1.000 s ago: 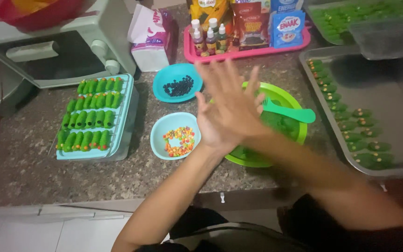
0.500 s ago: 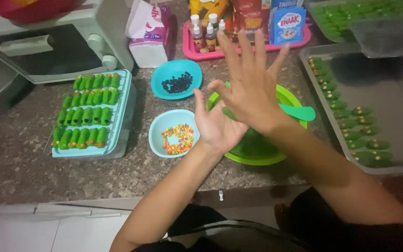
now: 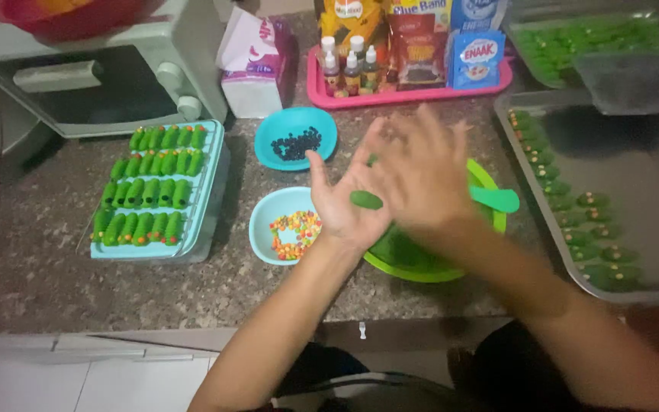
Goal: Shaping green dough into small ridged pastries using hands and a plastic comb
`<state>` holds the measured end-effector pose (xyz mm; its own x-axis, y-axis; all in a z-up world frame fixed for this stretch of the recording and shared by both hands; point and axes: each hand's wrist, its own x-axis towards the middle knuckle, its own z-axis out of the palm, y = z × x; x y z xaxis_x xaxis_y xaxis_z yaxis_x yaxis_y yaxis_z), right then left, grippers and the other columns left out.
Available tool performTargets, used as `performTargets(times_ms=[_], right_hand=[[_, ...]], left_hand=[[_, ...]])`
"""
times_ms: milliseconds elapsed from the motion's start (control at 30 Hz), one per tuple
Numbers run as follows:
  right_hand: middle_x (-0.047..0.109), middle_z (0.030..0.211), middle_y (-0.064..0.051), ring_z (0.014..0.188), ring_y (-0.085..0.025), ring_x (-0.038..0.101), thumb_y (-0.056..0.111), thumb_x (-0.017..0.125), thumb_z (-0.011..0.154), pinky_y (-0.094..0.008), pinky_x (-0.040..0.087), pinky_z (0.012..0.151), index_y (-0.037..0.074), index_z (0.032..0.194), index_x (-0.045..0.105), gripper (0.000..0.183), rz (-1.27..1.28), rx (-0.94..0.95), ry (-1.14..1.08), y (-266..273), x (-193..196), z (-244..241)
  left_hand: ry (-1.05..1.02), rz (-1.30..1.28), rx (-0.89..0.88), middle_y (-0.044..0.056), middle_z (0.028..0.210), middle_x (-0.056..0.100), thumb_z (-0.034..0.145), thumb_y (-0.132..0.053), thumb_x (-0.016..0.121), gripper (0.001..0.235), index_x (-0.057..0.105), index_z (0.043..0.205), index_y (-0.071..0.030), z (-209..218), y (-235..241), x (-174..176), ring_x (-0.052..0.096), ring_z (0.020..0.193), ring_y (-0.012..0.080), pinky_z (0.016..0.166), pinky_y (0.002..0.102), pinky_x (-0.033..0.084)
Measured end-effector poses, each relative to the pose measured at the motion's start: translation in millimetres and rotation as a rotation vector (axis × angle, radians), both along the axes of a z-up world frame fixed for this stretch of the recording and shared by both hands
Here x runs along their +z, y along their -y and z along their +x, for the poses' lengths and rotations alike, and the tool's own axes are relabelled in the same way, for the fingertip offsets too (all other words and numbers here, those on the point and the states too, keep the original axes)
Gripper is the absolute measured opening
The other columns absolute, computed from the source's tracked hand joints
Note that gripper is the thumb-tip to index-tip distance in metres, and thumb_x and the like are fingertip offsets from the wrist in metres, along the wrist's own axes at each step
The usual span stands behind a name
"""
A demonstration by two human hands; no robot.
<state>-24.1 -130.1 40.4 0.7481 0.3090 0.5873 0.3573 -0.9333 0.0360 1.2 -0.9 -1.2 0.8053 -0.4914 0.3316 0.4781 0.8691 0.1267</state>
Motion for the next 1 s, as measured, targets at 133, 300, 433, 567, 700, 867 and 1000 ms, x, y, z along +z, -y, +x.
performTargets(times_ms=[133,300,433,567,700,867,1000], right_hand=[[0.052,0.148,-0.009,0.146,-0.041,0.036,0.047,0.053,0.098,-0.078,0.028,0.107,0.028,0.140,0.061,0.046,-0.049,0.004,-0.085,-29,2,-34],[0.068,0.127,-0.003,0.136,-0.033,0.052,0.046,0.071,0.090,-0.067,0.035,0.108,0.027,0.111,0.075,0.029,0.035,0.032,-0.002,-30,0,-46],[0.074,0.089,0.004,0.096,-0.026,0.072,0.044,0.078,0.087,-0.054,0.052,0.087,0.029,0.103,0.074,0.022,0.306,0.171,-0.227,21,15,-11],[0.073,0.101,-0.011,0.099,-0.040,0.071,0.033,0.078,0.092,-0.059,0.053,0.081,0.018,0.116,0.066,0.032,0.312,-0.111,-0.222,50,23,7],[0.072,0.091,-0.019,0.084,-0.045,0.074,0.039,0.074,0.093,-0.062,0.056,0.071,0.012,0.113,0.059,0.036,0.173,-0.311,-0.248,43,-4,16],[0.070,0.082,-0.014,0.077,-0.039,0.074,0.042,0.074,0.092,-0.055,0.059,0.065,0.014,0.109,0.059,0.036,0.000,-0.292,-0.063,34,-9,14],[0.072,0.080,-0.015,0.076,-0.038,0.074,0.038,0.061,0.103,-0.055,0.058,0.071,0.010,0.115,0.056,0.031,-0.013,-0.248,0.012,36,-10,15]], left_hand=[[0.009,0.106,0.069,0.018,0.160,0.042,0.092,-0.095,0.025,0.108,0.025,0.167,-0.018,-1,-6,9,0.048,0.143,0.0350,0.117,0.052,0.044],[-0.020,0.082,0.094,0.020,0.164,0.035,0.087,-0.092,0.039,0.103,0.036,0.160,-0.020,2,-6,5,0.040,0.146,0.0448,0.116,0.061,0.040],[0.008,0.092,0.119,0.022,0.160,0.041,0.089,-0.090,0.041,0.100,0.039,0.160,-0.019,-4,-7,15,0.044,0.145,0.0440,0.108,0.052,0.050],[0.110,0.193,0.337,0.020,0.155,0.050,0.098,-0.080,0.036,0.086,0.045,0.157,-0.017,-4,-5,14,0.045,0.145,0.0416,0.118,0.052,0.039],[0.193,0.390,0.637,0.019,0.152,0.053,0.106,-0.061,0.040,0.068,0.046,0.155,-0.014,-7,0,16,0.044,0.143,0.0369,0.122,0.054,0.027],[0.225,0.622,0.771,0.012,0.158,0.044,0.105,-0.048,0.045,0.058,0.040,0.154,-0.018,-4,4,12,0.036,0.149,0.0280,0.123,0.045,0.023],[0.265,0.700,0.876,0.016,0.160,0.038,0.106,-0.030,0.053,0.056,0.037,0.156,-0.012,3,7,7,0.030,0.154,0.0311,0.127,0.055,0.014]])
